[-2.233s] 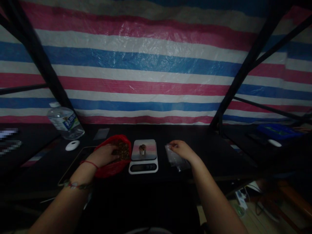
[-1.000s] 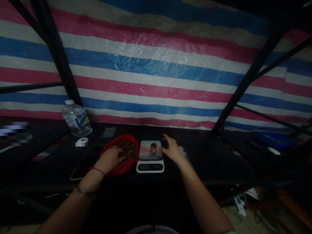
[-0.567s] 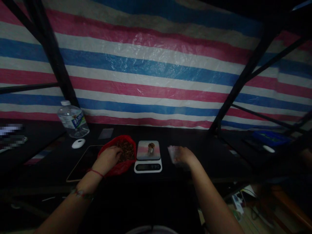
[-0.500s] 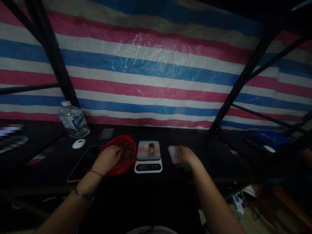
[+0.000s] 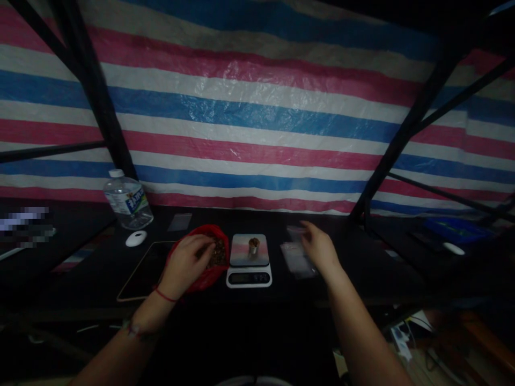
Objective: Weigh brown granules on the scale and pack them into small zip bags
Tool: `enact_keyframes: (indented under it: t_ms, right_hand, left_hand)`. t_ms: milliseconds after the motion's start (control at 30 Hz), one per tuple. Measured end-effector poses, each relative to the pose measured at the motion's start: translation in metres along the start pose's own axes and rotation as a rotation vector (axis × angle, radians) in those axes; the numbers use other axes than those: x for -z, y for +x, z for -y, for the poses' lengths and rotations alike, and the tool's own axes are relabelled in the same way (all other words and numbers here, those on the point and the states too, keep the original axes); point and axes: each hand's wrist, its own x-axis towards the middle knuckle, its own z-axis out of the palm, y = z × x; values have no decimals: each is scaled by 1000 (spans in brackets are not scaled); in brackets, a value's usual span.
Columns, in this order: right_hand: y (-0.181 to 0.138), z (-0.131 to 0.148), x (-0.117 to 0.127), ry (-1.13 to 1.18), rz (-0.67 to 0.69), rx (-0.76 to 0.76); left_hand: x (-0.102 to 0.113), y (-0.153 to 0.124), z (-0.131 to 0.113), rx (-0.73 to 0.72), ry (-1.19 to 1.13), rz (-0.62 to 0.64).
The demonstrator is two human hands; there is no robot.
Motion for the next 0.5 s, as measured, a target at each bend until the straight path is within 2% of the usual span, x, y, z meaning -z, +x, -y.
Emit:
enact_keyframes:
  t_ms: [67,100,233,367,500]
  right_hand:
    - [-11,29,-4,251,-58,149]
    - [-18,43,-8,365,-43,188]
    - [-42,82,-27,641,112,234]
    - [-52,91,-42,747,179,238]
    - [-56,91,-47,735,155,285]
  left_hand:
    - [-5,-6,-16,-16,-119,21]
    - [-7,-9,-24,-28,-178,43]
    - [-11,-20,-49,-78,-326,121]
    - [-8,-24,-54,-61,-353,62]
    - [-6,-24,-51,-89,-329,1]
